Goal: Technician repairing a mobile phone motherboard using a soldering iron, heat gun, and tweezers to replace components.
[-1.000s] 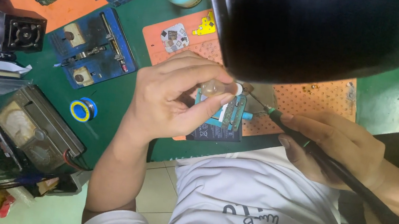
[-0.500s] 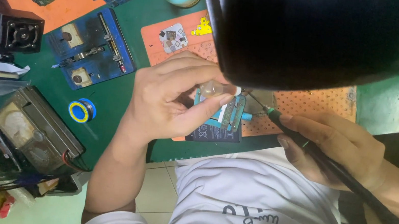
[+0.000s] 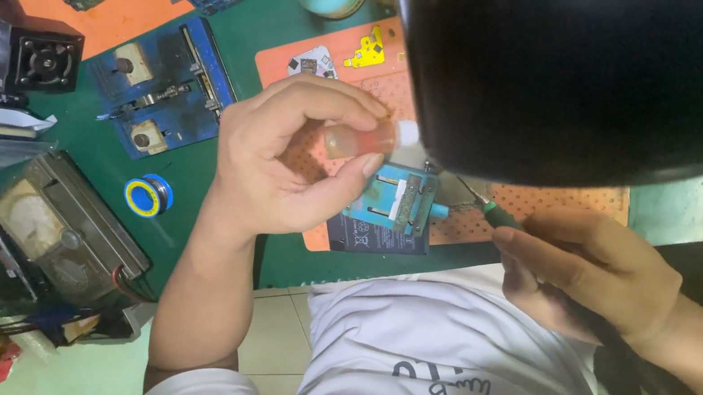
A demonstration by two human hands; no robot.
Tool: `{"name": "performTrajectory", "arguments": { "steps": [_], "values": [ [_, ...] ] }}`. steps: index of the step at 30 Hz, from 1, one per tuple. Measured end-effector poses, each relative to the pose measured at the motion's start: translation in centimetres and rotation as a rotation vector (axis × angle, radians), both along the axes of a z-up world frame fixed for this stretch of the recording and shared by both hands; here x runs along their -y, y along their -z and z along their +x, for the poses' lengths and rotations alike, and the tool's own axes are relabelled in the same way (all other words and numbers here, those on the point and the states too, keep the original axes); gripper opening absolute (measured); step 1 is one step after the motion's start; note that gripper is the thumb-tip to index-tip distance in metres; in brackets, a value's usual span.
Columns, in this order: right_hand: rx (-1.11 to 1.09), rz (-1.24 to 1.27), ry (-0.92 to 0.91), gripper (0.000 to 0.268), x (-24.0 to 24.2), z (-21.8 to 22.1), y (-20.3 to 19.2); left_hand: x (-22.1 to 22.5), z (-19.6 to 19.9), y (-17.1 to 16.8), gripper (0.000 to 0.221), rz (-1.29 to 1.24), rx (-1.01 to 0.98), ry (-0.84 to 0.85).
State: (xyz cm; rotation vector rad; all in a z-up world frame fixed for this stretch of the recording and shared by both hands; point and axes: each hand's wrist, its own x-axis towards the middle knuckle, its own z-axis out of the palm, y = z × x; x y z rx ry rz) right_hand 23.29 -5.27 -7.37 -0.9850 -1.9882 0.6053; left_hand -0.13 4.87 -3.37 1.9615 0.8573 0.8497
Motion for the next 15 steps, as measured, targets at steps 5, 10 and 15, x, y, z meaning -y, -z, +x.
{"name": "performTrajectory", "arguments": {
  "steps": [5, 10, 15],
  "values": [
    [-0.066, -0.009, 0.090, 0.013, 0.3, -0.6, -0.4, 0.3, -0.4, -0.1, 0.023, -0.082, 0.112, 0.026],
    [-0.085, 0.029, 0.090, 0.016, 2.3, 1.6, -0.7, 1.0, -0.2, -0.6, 0.033, 0.009, 0.157, 0.040],
    [-0.542, 0.435, 0.146, 0.012, 3.3, 5.4, -0.1, 2.5, 2.8, -2.9, 0.030, -0.166, -0.045, 0.052]
  ]
}}
